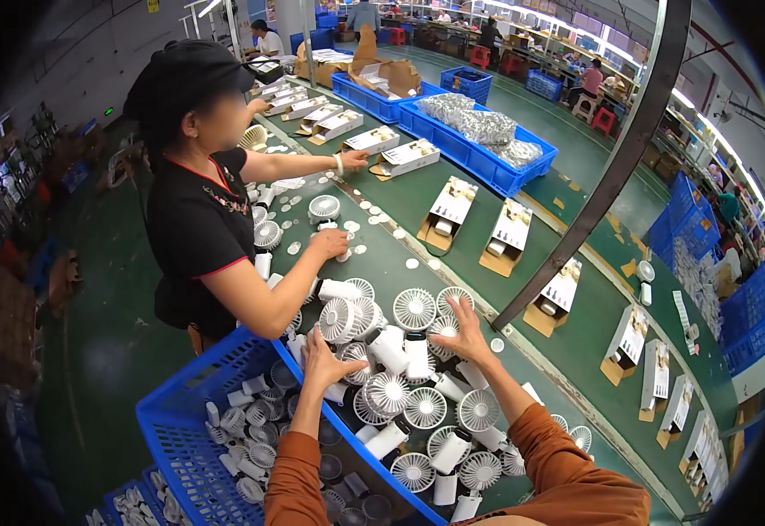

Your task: The person transfers small handheld fans by hand from a blue plastic basket onto an assembly table.

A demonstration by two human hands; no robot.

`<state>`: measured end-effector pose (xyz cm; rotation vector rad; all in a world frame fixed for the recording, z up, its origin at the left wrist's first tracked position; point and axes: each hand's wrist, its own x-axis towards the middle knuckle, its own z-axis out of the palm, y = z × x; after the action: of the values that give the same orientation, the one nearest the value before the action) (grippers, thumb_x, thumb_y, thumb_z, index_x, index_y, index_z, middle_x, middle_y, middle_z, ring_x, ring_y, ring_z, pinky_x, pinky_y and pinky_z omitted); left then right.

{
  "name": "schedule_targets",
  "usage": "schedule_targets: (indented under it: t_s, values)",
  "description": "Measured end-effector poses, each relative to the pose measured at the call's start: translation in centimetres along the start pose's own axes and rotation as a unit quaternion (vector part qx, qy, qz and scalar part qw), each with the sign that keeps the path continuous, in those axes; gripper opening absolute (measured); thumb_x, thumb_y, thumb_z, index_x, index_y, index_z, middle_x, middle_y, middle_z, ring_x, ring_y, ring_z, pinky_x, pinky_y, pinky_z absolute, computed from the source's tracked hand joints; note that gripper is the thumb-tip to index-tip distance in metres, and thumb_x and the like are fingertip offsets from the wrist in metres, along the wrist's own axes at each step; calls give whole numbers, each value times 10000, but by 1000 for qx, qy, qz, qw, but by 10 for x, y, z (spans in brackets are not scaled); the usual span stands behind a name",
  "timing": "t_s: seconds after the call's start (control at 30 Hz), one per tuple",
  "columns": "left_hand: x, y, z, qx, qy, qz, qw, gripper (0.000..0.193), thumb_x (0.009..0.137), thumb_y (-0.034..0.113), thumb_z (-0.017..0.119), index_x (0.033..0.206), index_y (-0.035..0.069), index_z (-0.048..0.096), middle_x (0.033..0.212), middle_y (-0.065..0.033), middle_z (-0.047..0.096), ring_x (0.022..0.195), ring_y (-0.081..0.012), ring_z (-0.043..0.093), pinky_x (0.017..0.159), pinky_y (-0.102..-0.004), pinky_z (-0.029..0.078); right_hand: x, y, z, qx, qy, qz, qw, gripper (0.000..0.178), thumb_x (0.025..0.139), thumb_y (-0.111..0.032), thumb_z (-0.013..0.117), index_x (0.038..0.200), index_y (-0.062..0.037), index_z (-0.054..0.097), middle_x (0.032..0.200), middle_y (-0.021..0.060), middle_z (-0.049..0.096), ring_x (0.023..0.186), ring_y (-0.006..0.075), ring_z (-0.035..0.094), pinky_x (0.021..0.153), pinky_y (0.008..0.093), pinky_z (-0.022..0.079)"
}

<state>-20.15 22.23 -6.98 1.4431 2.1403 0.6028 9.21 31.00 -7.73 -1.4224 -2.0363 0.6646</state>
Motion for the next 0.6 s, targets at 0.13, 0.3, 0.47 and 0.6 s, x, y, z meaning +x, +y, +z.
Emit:
schedule_targets:
  t_s: [0.13, 0.3, 0.47, 0.6]
  values:
    - [20, -11, 12, -96, -34, 38, 994, 1219, 435, 444, 821, 1303, -92, 155, 1347, -267, 234, 1260, -334, 266, 1018, -351, 277, 14, -7, 7, 11, 11, 7, 1000, 884, 564, -467, 746, 1318, -231, 350, 1391, 212, 204, 1219, 463, 256, 983, 529, 267]
    - [43, -17, 17, -165, -22, 31, 986, 1147, 431, 369, 839, 1267, -121, 224, 1306, -260, 299, 1242, -319, 293, 1018, -343, 279, 41, 0, 24, 14, 8, 14, 1000, 849, 563, -481, 743, 1296, -247, 386, 1407, 162, 201, 1216, 488, 236, 952, 579, 270]
    - [64, -28, 24, -198, 23, 16, 980, 1071, 412, 330, 855, 1216, -120, 309, 1243, -261, 376, 1179, -314, 380, 1003, -340, 301, 63, -14, 25, -13, -22, 43, 999, 796, 590, -491, 730, 1274, -226, 422, 1400, 180, 205, 1247, 408, 250, 1003, 491, 264]
    - [80, -30, 26, -246, 49, 7, 968, 973, 391, 275, 873, 1138, -123, 392, 1158, -253, 464, 1071, -294, 484, 912, -331, 395, 87, 1, 39, 22, -4, 0, 1000, 818, 564, -520, 731, 1270, -242, 426, 1404, 153, 219, 1216, 481, 240, 945, 590, 265]
